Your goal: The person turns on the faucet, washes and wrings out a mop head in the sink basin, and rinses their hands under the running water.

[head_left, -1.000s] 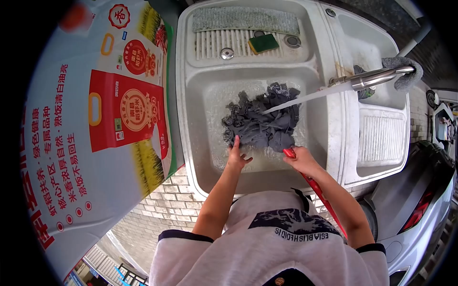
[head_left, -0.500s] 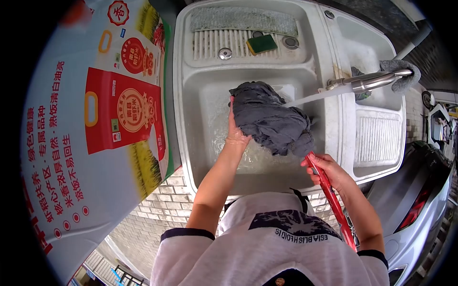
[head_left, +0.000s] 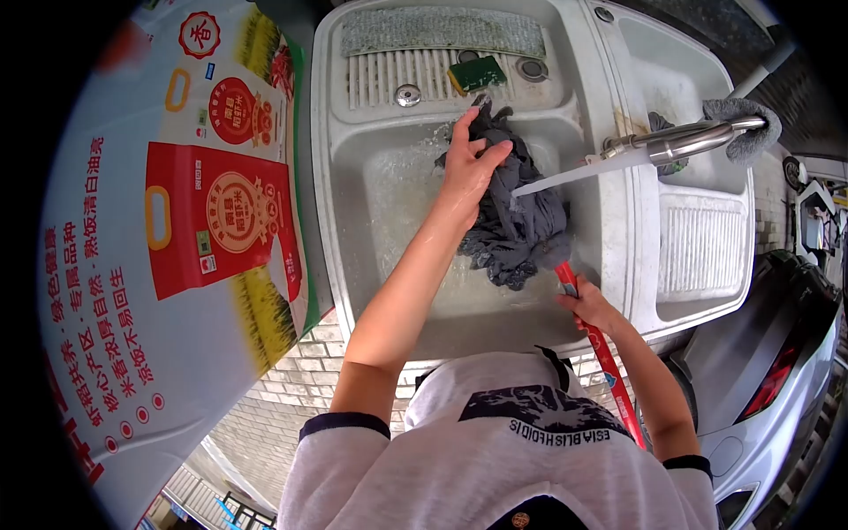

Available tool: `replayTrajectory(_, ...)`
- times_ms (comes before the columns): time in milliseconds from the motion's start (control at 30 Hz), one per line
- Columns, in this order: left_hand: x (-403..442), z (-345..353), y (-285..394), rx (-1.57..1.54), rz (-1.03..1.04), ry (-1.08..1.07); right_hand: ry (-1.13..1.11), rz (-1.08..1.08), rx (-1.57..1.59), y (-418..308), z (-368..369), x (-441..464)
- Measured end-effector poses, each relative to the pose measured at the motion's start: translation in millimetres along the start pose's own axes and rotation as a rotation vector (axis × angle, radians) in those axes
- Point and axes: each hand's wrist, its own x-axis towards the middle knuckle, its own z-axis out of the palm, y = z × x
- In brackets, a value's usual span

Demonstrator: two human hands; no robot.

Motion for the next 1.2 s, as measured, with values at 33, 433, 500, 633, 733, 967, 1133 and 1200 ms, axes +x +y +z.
replayTrajectory(33,3,-1,-2,0.068,-0.017,-0.006,-0.056,0.015,0.034,5,-4,4)
replayTrajectory(433,25,-86,-111,1.202,0.261,0.288,0.276,-0.079,-0.533,47,16,35)
replayTrajectory(500,22,-105,-148,0.793,-0.148,0.215,0.164,-0.001,-0.302,12,16,17)
replayTrajectory(633,-25,-114,-223,0.116,-0.74,0.484,-0.05,-0.097,-0.106,-27,6,-20)
replayTrajectory(733,-50,-104,-235,-0.296,-0.928,0.443,-0.138,-0.171,0.067,-36,5,-44)
replayTrajectory(967,-36,-87,-201,-0.931,-0.49,-0.176,-0.146,-0.277,-0.048,-76,5,-107)
replayTrajectory(1133,-19,-52,-98,-1.008,-0.386,-0.272,-0.178,-0.335,0.154,-84,-7,-117)
replayTrajectory(1200,-3,-50,-80,-0.796,-0.244,-0.262,-0.123,-0.244,0.293,-82,-9,-111)
